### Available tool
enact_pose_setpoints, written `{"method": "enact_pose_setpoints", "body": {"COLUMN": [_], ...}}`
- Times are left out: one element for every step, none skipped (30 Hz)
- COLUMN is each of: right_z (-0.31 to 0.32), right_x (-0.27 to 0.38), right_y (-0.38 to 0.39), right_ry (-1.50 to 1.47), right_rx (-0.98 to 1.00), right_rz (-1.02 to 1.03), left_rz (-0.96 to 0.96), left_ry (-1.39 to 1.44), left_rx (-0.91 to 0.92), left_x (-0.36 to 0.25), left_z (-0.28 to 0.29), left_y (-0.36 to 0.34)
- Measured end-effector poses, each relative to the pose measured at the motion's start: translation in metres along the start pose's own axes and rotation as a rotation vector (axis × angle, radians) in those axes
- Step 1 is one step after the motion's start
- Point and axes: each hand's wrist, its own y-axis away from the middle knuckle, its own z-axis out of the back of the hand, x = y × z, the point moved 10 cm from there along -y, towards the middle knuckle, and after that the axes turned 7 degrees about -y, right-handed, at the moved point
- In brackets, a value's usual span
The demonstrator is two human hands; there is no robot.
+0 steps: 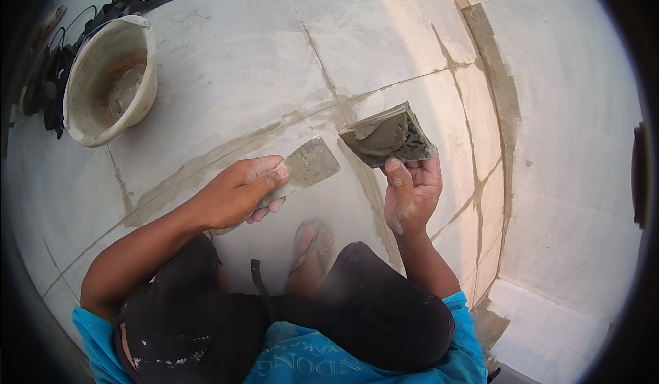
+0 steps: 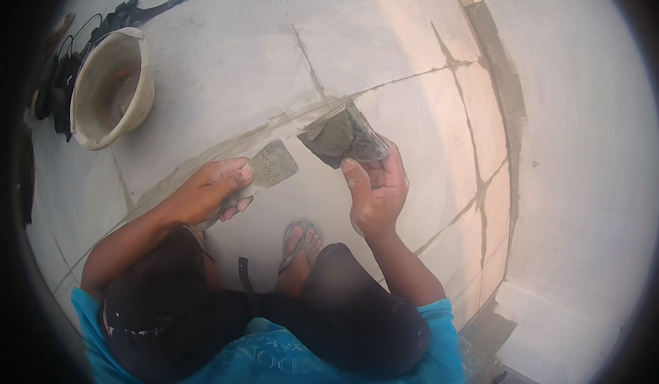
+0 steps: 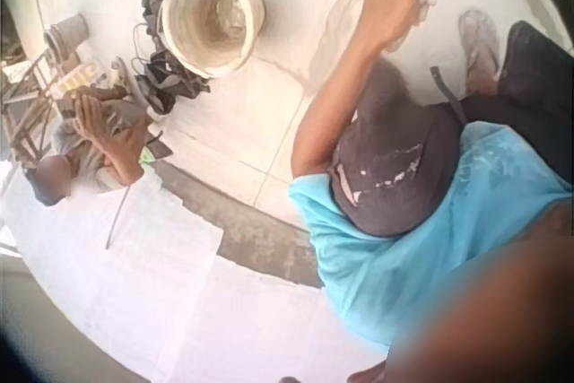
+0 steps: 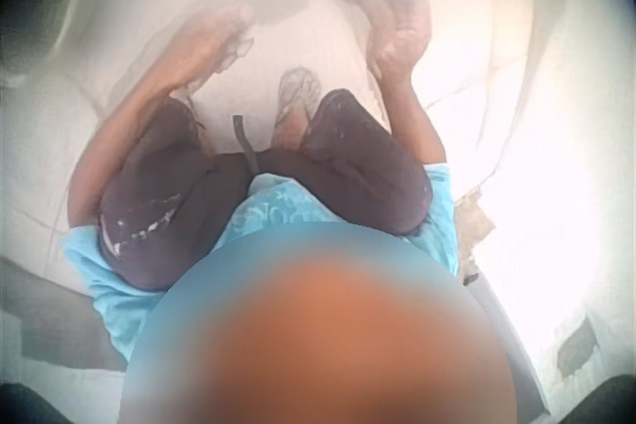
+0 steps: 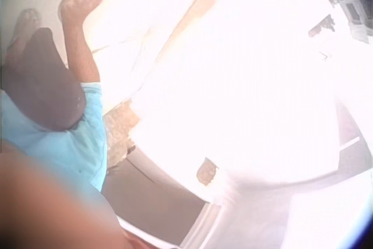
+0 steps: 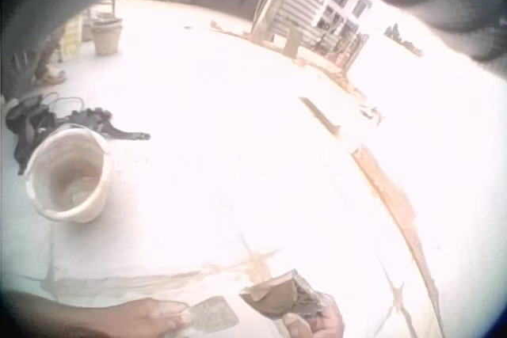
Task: The person kneels on a tiled floor and uses a small grout float to apply grout into the joints between tiles. They repeatedly scoop grout from a bucket and spread it along the seams, smoothing the surface with the tool.
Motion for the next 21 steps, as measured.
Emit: {"method": "enact_pose_setpoints", "body": {"right_z": [-0.006,-0.01,-0.012,-0.014,-0.015,-0.018,-0.02,-0.022,-0.027,-0.034,-0.041,-0.043,-0.045,-0.045,-0.05,-0.053,-0.055,-0.058,-0.06,-0.06,-0.062], "right_x": [0.004,0.007,0.008,0.009,0.008,0.007,0.007,0.006,0.007,0.007,0.007,0.004,0.002,0.0,0.001,-0.002,-0.005,-0.007,-0.008,-0.009,-0.012], "right_y": [0.002,0.005,0.007,0.009,0.009,0.01,0.012,0.012,0.013,0.014,0.015,0.016,0.017,0.017,0.017,0.017,0.017,0.016,0.014,0.012,0.012], "right_ry": [0.11,0.188,0.264,0.342,0.303,0.331,0.362,0.393,0.393,0.389,0.385,0.398,0.416,0.433,0.499,0.57,0.64,0.71,0.783,0.856,0.927], "right_rx": [0.035,0.063,0.087,0.103,0.077,0.096,0.118,0.139,0.155,0.178,0.202,0.218,0.231,0.244,0.297,0.342,0.386,0.429,0.456,0.481,0.505], "right_rz": [0.044,0.085,0.128,0.163,0.137,0.143,0.152,0.161,0.191,0.221,0.251,0.25,0.249,0.247,0.321,0.357,0.393,0.429,0.452,0.473,0.494], "left_rz": [0.011,0.006,0.002,0.006,0.016,0.026,0.032,0.032,0.032,0.031,0.037,0.043,0.047,0.034,0.021,0.014,-0.02,-0.053,-0.083,-0.098,-0.112], "left_ry": [0.015,0.023,0.028,0.034,0.029,0.022,0.016,0.005,-0.005,-0.013,-0.023,-0.032,-0.041,-0.058,-0.076,-0.095,-0.129,-0.163,-0.201,-0.205,-0.211], "left_rx": [0.024,0.018,0.013,0.019,0.016,0.016,0.015,0.023,0.032,0.033,0.031,0.028,0.03,0.019,0.007,-0.004,-0.019,-0.034,-0.047,-0.061,-0.075], "left_x": [0.002,0.001,0.001,0.002,0.004,0.007,0.008,0.008,0.008,0.009,0.011,0.013,0.014,0.012,0.009,0.008,0.007,0.006,0.005,0.004,0.001], "left_z": [0.0,0.002,0.004,0.004,0.004,0.005,0.005,0.005,0.005,0.005,0.006,0.007,0.007,0.009,0.01,0.011,0.013,0.015,0.017,0.019,0.021], "left_y": [0.001,0.003,0.004,0.005,0.005,0.004,0.003,0.002,0.002,0.002,0.003,0.003,0.003,0.003,0.004,0.005,0.005,0.005,0.006,0.007,0.01]}}
